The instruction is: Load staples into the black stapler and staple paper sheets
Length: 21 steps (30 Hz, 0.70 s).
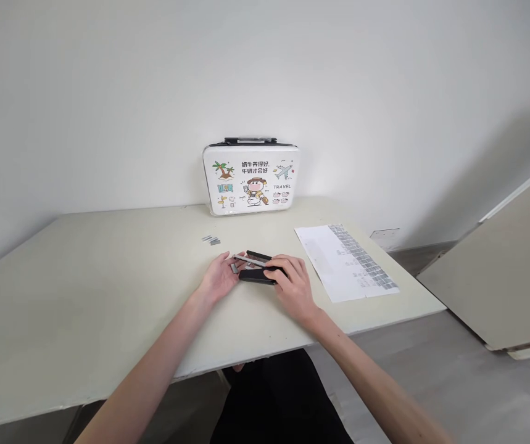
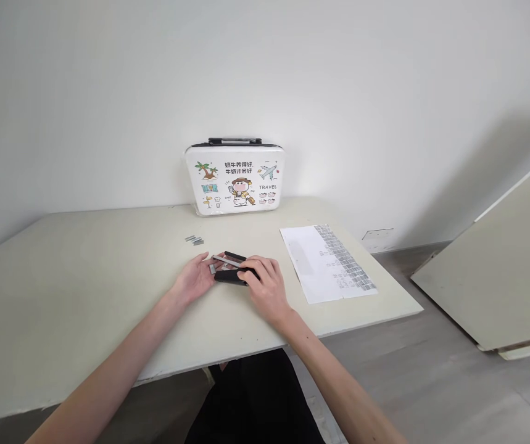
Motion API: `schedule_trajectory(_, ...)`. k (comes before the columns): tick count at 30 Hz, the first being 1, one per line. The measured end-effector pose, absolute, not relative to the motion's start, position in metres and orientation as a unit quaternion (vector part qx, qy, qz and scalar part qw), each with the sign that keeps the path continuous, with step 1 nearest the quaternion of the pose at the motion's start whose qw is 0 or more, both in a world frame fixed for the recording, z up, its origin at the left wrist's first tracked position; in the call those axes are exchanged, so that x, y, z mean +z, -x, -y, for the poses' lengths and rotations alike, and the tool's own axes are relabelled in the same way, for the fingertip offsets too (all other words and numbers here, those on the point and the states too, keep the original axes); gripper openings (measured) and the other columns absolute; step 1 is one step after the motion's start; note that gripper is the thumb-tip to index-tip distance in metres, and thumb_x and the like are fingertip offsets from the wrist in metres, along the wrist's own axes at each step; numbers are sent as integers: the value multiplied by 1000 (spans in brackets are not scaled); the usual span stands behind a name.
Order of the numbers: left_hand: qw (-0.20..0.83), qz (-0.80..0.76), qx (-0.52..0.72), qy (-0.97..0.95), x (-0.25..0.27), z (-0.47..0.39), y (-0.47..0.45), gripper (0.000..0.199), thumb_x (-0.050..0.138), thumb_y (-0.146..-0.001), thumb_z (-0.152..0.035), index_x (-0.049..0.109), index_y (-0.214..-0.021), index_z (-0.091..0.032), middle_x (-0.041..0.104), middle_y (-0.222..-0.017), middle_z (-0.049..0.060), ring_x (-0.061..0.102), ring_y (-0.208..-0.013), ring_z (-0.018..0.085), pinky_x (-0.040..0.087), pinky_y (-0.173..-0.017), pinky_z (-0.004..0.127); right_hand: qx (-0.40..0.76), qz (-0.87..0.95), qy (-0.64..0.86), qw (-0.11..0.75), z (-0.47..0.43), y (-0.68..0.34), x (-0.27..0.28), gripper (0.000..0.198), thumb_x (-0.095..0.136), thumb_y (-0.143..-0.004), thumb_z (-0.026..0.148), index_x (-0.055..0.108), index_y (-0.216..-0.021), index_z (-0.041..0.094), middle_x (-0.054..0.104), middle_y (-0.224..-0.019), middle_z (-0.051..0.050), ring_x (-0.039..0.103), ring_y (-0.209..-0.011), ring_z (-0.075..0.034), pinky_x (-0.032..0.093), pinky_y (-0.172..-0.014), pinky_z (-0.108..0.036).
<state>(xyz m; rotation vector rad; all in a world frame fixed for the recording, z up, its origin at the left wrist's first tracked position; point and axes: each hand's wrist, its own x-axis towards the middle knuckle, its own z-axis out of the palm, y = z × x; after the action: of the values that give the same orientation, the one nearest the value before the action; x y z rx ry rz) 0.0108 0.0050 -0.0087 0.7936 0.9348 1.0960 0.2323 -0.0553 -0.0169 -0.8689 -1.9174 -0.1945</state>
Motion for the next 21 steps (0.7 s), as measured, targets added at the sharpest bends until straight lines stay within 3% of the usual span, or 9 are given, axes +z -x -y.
schedule_trajectory(5, 590, -457, 528, -404, -7, -2, -16, 23, 59, -88, -40, 68, -94, -19, 71, -88, 9, 72, -88, 26, 57, -86, 41, -63, 756, 387, 525, 56, -237, -18, 45, 48, -86, -8, 66, -104, 29, 76, -115, -5, 65, -119, -25, 46, -96, -46)
schedule_trajectory(10, 456, -519, 548, -472, -7, 7, -17, 26, 55, -89, -39, 67, -105, -22, 50, -70, -4, 52, -62, 17, 44, -66, 33, -67, 737, 403, 538, 54, -239, -19, 52, 47, -77, -12, 66, -106, 28, 75, -114, -5, 65, -117, -26, 46, -95, -46)
schedule_trajectory(15, 379, -522, 507, -572, 3, 18, -23, 39, 61, -84, -32, 73, -120, -26, 45, -68, -5, 45, -66, 18, 38, -68, 31, -79, 716, 424, 549, 55, -240, -14, 49, 48, -76, -10, 64, -104, 27, 75, -113, -6, 65, -113, -27, 47, -90, -45)
schedule_trajectory(21, 414, -470, 447, -639, 10, 23, -34, 39, 62, -79, -31, 80, -114, -26, 53, -70, -4, 47, -67, 18, 38, -68, 31, -76, 707, 430, 556, 55, -241, -11, 44, 49, -78, -8, 62, -103, 27, 74, -111, -7, 64, -110, -27, 49, -89, -45)
